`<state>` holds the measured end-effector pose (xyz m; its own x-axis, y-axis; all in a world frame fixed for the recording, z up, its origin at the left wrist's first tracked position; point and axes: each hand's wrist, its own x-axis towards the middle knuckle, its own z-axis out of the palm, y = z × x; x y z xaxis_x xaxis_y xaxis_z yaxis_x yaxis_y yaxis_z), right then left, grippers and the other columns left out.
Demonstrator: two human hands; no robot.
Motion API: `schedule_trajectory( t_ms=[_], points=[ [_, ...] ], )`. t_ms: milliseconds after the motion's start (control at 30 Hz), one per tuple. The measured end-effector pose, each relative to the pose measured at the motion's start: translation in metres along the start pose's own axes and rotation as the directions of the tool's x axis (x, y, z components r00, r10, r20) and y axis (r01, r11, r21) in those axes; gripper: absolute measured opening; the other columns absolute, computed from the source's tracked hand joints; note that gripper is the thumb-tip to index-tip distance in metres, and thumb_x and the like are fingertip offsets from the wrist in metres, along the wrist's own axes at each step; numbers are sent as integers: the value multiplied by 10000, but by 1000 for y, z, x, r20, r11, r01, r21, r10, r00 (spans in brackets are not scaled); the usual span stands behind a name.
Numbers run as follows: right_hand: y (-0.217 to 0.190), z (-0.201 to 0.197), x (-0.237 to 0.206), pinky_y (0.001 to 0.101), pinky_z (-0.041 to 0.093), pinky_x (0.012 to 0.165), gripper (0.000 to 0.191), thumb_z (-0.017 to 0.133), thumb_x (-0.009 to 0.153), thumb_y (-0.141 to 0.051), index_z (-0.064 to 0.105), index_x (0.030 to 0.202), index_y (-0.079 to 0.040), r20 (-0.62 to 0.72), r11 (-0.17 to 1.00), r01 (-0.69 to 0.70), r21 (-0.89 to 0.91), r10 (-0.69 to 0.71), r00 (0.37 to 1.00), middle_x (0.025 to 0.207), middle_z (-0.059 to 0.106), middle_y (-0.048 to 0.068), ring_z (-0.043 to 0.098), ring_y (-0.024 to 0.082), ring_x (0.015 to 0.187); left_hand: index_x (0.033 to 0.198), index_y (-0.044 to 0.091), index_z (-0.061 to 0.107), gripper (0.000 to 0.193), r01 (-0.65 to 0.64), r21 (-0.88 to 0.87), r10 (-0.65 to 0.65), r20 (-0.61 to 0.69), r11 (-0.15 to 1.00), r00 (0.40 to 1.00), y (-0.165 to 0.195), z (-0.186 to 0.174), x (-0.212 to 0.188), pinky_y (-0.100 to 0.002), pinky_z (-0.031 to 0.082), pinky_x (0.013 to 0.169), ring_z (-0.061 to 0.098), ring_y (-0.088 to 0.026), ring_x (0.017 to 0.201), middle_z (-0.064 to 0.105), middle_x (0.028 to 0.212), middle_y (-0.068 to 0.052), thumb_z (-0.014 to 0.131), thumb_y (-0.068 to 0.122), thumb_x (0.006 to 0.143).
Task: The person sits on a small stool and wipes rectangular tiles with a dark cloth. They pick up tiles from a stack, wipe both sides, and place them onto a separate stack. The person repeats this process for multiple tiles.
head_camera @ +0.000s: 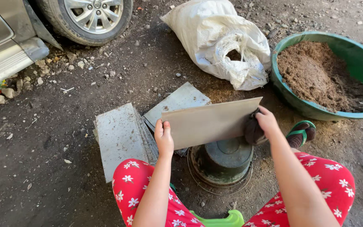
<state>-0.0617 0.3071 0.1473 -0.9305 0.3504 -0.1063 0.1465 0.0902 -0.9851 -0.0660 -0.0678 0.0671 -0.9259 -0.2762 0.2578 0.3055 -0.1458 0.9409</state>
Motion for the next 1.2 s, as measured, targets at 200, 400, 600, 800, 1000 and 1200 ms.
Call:
schedule_trajectory(
  t_ms=[200, 400, 600, 800, 1000, 1200],
  points=[
    [-24, -11, 1, 445, 467, 1023, 429, 637, 841, -134, 750, 1253, -100, -89, 694, 201, -691, -358, 929, 1281, 666, 223, 599, 400, 1205, 1056, 41, 569, 209, -25, -94, 21, -39, 995, 999, -18, 13, -11, -247, 433, 810, 488, -79, 879, 561, 937, 43, 548, 247, 1078],
    [-157, -76, 5, 598, 463, 929, 238, 671, 908, -250, 794, 1109, -217, 83, 66, 163, -984, -643, 761, 1224, 667, 148, 560, 446, 1173, 1251, 36, 548, 331, 336, -426, -351, 46, 840, 935, -64, 61, -41, -338, 470, 928, 581, -174, 981, 592, 1033, -30, 541, 322, 1085],
    [-225, -39, -36, 586, 419, 952, 254, 675, 870, -341, 805, 1086, -308, 265, -324, 41, -945, -687, 677, 1212, 652, 102, 560, 377, 1155, 1519, -26, 266, 633, 488, 323, -577, 300, 811, 760, -65, 92, -53, -405, 319, 1185, 373, -309, 1455, 366, 1555, -202, 584, 210, 1025],
    [-191, -1, -43, 595, 432, 940, 262, 674, 852, -293, 800, 1081, -288, 324, -277, 177, -944, -689, 649, 1212, 639, 105, 557, 391, 1136, 1610, 18, 121, 798, -8, 615, -140, 191, 788, 972, 16, 89, -49, -484, 157, 1250, 103, -405, 1557, 34, 1682, -274, 604, 160, 992],
    [-187, 7, -39, 581, 440, 896, 198, 668, 831, -280, 786, 986, -245, 383, -316, 217, -923, -731, 564, 1154, 647, 99, 568, 381, 1119, 1621, -14, 212, 706, -766, 639, 287, 722, 74, 630, 131, 149, -18, -558, 119, 1288, 113, -378, 1590, 105, 1702, -234, 488, 67, 977],
    [-180, 8, -40, 563, 439, 854, 133, 644, 885, -241, 763, 943, -227, 362, -296, 209, -932, -772, 523, 1107, 643, 76, 567, 371, 1091, 1546, -76, 366, 597, -835, 550, 504, 723, -6, 473, 169, 225, 16, -461, 268, 1277, 390, -345, 1474, 436, 1557, -244, 485, 150, 1006]
  ],
)
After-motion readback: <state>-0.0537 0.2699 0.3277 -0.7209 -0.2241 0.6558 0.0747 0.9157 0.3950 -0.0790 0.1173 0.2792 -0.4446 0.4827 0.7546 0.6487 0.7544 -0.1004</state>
